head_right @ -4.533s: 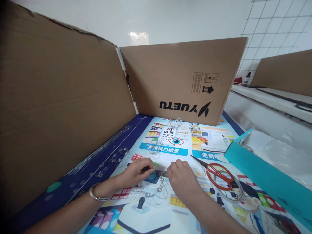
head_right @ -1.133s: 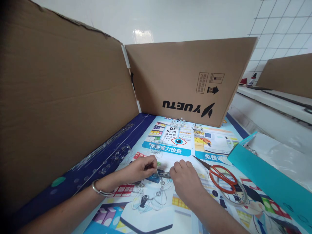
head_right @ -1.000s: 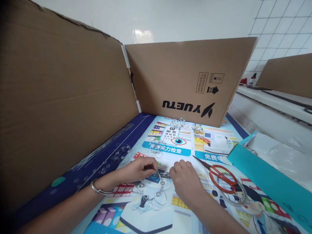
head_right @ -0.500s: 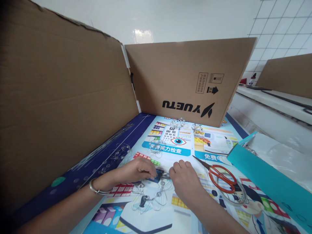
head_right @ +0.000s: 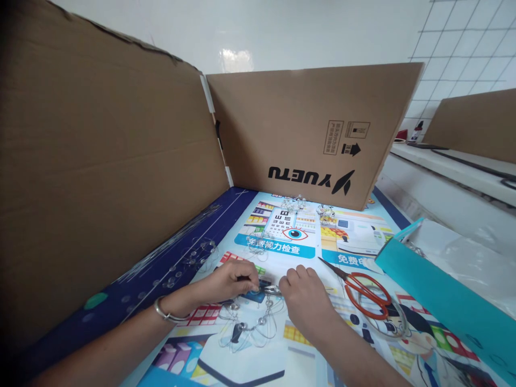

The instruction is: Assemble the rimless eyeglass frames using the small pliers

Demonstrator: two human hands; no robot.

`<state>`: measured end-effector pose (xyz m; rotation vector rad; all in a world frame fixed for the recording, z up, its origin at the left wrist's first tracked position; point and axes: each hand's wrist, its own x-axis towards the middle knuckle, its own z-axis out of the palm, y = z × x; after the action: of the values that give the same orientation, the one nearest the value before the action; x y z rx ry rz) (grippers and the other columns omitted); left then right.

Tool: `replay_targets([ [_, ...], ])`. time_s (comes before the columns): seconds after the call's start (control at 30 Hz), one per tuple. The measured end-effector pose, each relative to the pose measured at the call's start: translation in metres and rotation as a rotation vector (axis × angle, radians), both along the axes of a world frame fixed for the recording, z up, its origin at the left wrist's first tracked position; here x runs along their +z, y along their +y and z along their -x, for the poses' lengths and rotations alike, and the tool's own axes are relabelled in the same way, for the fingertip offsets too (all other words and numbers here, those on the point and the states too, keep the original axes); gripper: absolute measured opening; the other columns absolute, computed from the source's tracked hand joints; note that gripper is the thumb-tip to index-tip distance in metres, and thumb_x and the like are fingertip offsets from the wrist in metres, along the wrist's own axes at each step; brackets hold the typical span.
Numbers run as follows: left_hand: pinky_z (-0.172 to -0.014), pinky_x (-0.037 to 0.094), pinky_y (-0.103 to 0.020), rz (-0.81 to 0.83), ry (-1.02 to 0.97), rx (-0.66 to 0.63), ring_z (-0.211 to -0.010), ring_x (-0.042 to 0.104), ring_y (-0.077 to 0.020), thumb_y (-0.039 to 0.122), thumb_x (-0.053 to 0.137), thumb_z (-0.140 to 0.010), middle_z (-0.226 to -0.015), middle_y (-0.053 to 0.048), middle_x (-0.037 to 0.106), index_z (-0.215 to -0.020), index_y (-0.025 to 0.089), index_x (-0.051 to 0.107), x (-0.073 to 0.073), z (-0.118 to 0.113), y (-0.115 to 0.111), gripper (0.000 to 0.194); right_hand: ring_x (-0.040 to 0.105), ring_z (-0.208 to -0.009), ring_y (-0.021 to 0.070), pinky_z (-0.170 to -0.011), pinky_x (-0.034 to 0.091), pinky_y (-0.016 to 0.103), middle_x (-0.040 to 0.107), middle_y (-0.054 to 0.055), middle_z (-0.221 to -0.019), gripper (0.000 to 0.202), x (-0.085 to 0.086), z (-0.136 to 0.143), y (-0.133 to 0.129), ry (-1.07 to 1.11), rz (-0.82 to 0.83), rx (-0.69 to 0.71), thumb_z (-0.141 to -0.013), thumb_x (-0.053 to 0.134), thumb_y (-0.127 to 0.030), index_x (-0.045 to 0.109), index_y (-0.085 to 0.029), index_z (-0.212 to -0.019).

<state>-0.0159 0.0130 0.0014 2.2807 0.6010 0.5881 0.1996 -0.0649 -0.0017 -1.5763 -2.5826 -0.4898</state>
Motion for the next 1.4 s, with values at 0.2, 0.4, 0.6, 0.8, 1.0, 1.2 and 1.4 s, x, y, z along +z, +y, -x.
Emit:
replay_targets([
  [0.2, -0.058, 0.042, -0.017, 0.072, -0.023, 0.023, -0.060, 0.053, -0.0081, 0.023, 0.057, -0.081, -0.061, 0.001, 0.057, -0.071, 0.013, 0.061, -0.003, -0.001, -0.001, 0.015, 0.041, -0.075, 0.0193, -0.062, 0.022, 0.033, 0.052, 0.004, -0.077, 0.018, -0.002, 0.003, 0.000, 0.021, 0.016, -0.016, -0.072, 0.047, -0.003, 0.053, -0.019, -0.080],
  [0.4, -0.046, 0.039, -0.015, 0.279, -0.039, 0.040, -0.048, 0.052, -0.0056, 0.025, 0.055, -0.082, -0.063, 0.003, 0.053, -0.073, 0.012, 0.055, -0.009, 0.001, 0.000, 0.016, 0.041, -0.074, 0.0187, -0.061, 0.022, 0.033, 0.053, 0.003, -0.076, 0.018, -0.005, 0.002, 0.001, 0.047, 0.045, -0.039, -0.073, 0.047, -0.004, 0.053, -0.020, -0.081],
  [0.6, -0.053, 0.042, -0.016, 0.155, -0.034, 0.026, -0.053, 0.052, -0.0060, 0.022, 0.055, -0.082, -0.064, 0.002, 0.055, -0.070, 0.012, 0.056, -0.005, 0.002, 0.000, 0.016, 0.042, -0.073, 0.0183, -0.061, 0.022, 0.032, 0.054, 0.003, -0.076, 0.020, -0.005, 0.001, -0.001, 0.063, 0.068, -0.063, -0.073, 0.047, -0.004, 0.054, -0.020, -0.083],
  [0.8, -0.058, 0.042, -0.018, 0.006, -0.015, -0.026, -0.061, 0.054, -0.0087, 0.019, 0.057, -0.080, -0.064, 0.000, 0.059, -0.069, 0.013, 0.060, -0.001, 0.004, 0.001, 0.014, 0.042, -0.073, 0.0181, -0.061, 0.023, 0.032, 0.054, 0.002, -0.076, 0.021, -0.003, 0.001, -0.001, 0.071, 0.086, -0.073, -0.073, 0.045, -0.003, 0.054, -0.020, -0.082],
  [1.0, -0.067, 0.043, -0.021, -0.164, 0.029, -0.086, -0.072, 0.056, -0.0110, 0.013, 0.053, -0.081, -0.075, -0.002, 0.062, -0.074, 0.015, 0.060, 0.002, 0.005, -0.001, 0.010, 0.042, -0.074, 0.0175, -0.063, 0.024, 0.030, 0.055, 0.002, -0.077, 0.021, -0.001, -0.001, 0.000, 0.077, 0.120, -0.079, -0.074, 0.045, -0.003, 0.054, -0.021, -0.082],
  [1.2, -0.070, 0.042, -0.022, -0.259, 0.093, -0.018, -0.073, 0.055, -0.0122, 0.014, 0.049, -0.084, -0.077, -0.001, 0.061, -0.077, 0.016, 0.058, 0.004, 0.001, -0.004, 0.011, 0.043, -0.077, 0.0172, -0.066, 0.025, 0.030, 0.054, 0.003, -0.080, 0.019, 0.006, -0.004, 0.000, 0.090, 0.134, -0.079, -0.076, 0.045, -0.006, 0.055, -0.020, -0.084],
  [1.4, -0.073, 0.041, -0.026, -0.313, 0.121, 0.055, -0.074, 0.055, -0.0141, 0.017, 0.051, -0.084, -0.075, -0.001, 0.062, -0.076, 0.016, 0.057, 0.001, -0.001, -0.005, 0.011, 0.042, -0.080, 0.0180, -0.071, 0.025, 0.031, 0.053, 0.004, -0.079, 0.016, 0.015, -0.010, 0.003, 0.044, 0.138, -0.030, -0.077, 0.046, -0.008, 0.055, -0.020, -0.082],
])
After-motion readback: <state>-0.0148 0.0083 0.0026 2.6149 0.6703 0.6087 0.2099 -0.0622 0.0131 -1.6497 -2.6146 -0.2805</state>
